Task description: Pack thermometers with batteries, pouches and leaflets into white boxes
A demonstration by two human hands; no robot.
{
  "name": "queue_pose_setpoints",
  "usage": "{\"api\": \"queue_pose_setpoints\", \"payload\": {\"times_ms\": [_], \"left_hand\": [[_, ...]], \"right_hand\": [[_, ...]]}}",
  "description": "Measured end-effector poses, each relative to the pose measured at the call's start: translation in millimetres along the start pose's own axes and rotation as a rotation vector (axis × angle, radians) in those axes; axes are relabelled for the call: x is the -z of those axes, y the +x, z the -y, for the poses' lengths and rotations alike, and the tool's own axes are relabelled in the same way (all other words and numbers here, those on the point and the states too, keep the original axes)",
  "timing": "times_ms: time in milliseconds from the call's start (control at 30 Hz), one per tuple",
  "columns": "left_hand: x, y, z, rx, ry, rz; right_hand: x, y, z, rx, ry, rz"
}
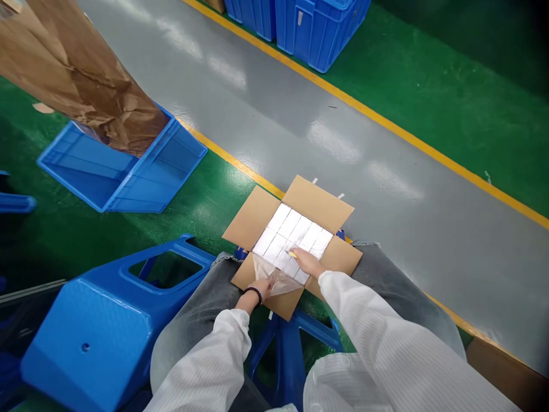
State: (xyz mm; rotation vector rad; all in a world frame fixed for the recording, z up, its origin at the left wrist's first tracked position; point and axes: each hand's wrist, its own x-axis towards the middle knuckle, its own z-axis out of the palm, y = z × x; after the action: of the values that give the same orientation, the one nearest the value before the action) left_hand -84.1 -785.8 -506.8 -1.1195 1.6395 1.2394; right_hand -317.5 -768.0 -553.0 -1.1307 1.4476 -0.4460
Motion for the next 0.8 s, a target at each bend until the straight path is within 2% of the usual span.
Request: {"api": "queue_pose_setpoints", "payload": {"times_ms": [67, 133, 267, 400, 533, 600, 700, 800], "left_hand": [[-3.0, -0.4, 5.7, 0.099, 0.026, 0.054], [-3.2, 1.3, 6.8, 0.165, 0.041, 0.050], [4.4, 10.3, 1.9, 0.160, 0.024, -0.094], [14.0, 21.9, 3.5, 0.154, -0.006, -0.229], [22.2, 20.9, 14.9, 0.190, 0.030, -0.348], [29.1, 15.8, 20.9, 0.175, 0.074, -0.427], [44.6, 9.1, 28.2, 0.088, 0.154, -0.501], [62.1, 5.9, 35.9, -0.012, 0.212, -0.455]], "right_hand": [[-17.4, -1.9, -2.1, 0.028, -0.009, 0.077], [-35.9, -10.2, -2.4, 0.063, 0.000, 0.134], [-64.7, -22.6, 1.6, 0.082, 0.025, 0.150], [-73.0, -15.0, 5.0, 0.027, 0.015, 0.114], [-64.3, -4.6, 6.8, -0.058, -0.060, 0.127], [-52.6, -10.3, 6.4, -0.142, -0.111, 0.076], [-24.8, -44.1, 1.3, -0.292, -0.172, -0.074], [1.7, -101.1, -8.9, -0.446, -0.181, -0.210]]}}
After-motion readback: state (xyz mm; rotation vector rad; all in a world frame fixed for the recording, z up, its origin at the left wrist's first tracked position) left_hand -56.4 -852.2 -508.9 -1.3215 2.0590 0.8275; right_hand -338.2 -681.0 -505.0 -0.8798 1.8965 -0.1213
